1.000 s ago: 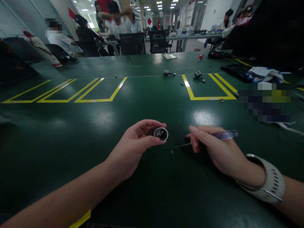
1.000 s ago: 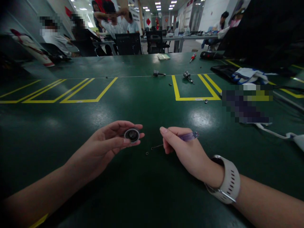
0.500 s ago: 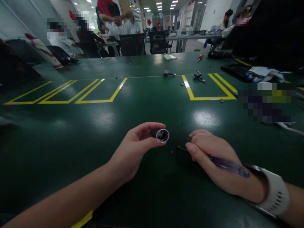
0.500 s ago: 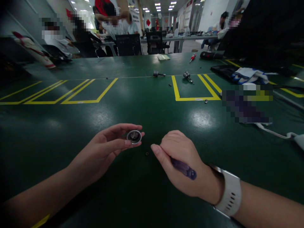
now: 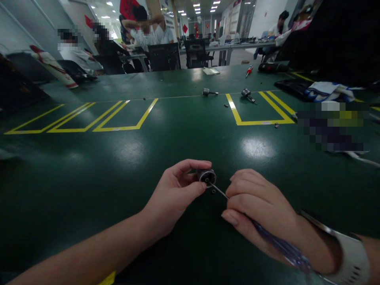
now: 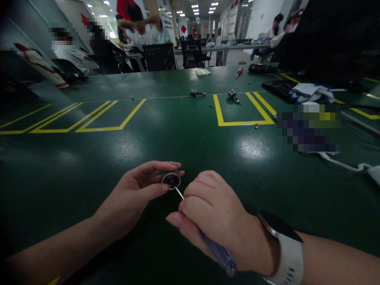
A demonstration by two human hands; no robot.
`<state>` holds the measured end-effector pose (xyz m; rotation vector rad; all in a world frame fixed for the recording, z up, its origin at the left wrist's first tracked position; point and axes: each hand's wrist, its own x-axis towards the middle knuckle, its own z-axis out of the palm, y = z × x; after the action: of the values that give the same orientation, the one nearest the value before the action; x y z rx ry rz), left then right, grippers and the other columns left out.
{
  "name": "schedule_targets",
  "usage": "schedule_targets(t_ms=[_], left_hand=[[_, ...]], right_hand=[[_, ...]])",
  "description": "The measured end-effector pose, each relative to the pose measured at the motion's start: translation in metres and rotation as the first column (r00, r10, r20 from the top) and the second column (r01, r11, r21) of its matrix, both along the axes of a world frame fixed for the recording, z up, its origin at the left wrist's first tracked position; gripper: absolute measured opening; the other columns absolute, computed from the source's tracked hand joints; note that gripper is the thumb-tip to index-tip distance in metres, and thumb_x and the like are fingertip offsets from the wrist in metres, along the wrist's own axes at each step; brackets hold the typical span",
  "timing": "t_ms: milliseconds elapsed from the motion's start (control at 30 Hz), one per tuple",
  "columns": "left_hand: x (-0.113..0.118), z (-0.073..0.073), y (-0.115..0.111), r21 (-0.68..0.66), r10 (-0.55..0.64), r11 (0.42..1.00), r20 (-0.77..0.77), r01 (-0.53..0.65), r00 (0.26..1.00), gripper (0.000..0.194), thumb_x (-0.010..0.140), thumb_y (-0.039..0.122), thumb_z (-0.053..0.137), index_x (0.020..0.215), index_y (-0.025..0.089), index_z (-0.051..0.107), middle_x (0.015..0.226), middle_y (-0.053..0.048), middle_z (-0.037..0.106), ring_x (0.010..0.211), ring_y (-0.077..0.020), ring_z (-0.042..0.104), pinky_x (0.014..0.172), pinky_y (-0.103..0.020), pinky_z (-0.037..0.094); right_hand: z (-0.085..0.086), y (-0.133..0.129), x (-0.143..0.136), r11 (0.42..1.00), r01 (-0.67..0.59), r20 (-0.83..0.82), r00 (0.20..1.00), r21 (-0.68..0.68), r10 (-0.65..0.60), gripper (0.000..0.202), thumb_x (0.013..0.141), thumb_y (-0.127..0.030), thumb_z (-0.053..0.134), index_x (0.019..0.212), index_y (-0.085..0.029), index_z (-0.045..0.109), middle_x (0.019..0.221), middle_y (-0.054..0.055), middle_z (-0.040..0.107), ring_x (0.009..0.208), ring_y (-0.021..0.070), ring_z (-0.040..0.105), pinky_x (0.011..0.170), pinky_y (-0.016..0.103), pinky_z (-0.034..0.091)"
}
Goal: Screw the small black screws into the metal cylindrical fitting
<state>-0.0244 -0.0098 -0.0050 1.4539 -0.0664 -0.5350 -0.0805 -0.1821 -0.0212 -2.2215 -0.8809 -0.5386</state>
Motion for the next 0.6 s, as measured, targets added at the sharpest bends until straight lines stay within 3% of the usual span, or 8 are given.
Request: schedule_targets(t_ms=[300,600], left_hand=[[-0.0033,0.0006,-0.0084,0.012,0.096,0.995,0.099,-0.097,0.990,0.018,0.062,0.006,0.065,0.075,0.018,0.068,0.097,-0.003,0.070,0.090,-0.0198,0.066,0.085,-0.034,0.049],[-0.0004,-0.0006,-0.0096,0.039,0.102,0.994,0.095,-0.106,0.990,0.014,0.064,0.009,0.066,0.073,0.017,0.069,0.095,-0.003,0.071,0.089,-0.0199,0.066,0.081,-0.033,0.050]], right_hand=[[-0.0034,0.0014,0.0019,0.999,-0.011,0.017,1.000,-0.048,0.012,0.017,0.087,-0.017,0.052,0.071,-0.015,0.055,0.069,0.003,0.058,0.068,0.0146,0.049,0.066,0.033,0.039],[-0.0018,0.0025,0.0007,0.999,-0.028,0.005,1.000,-0.033,0.028,0.017,0.086,-0.015,0.052,0.070,-0.013,0.055,0.068,0.004,0.057,0.067,0.0148,0.049,0.066,0.033,0.039]])
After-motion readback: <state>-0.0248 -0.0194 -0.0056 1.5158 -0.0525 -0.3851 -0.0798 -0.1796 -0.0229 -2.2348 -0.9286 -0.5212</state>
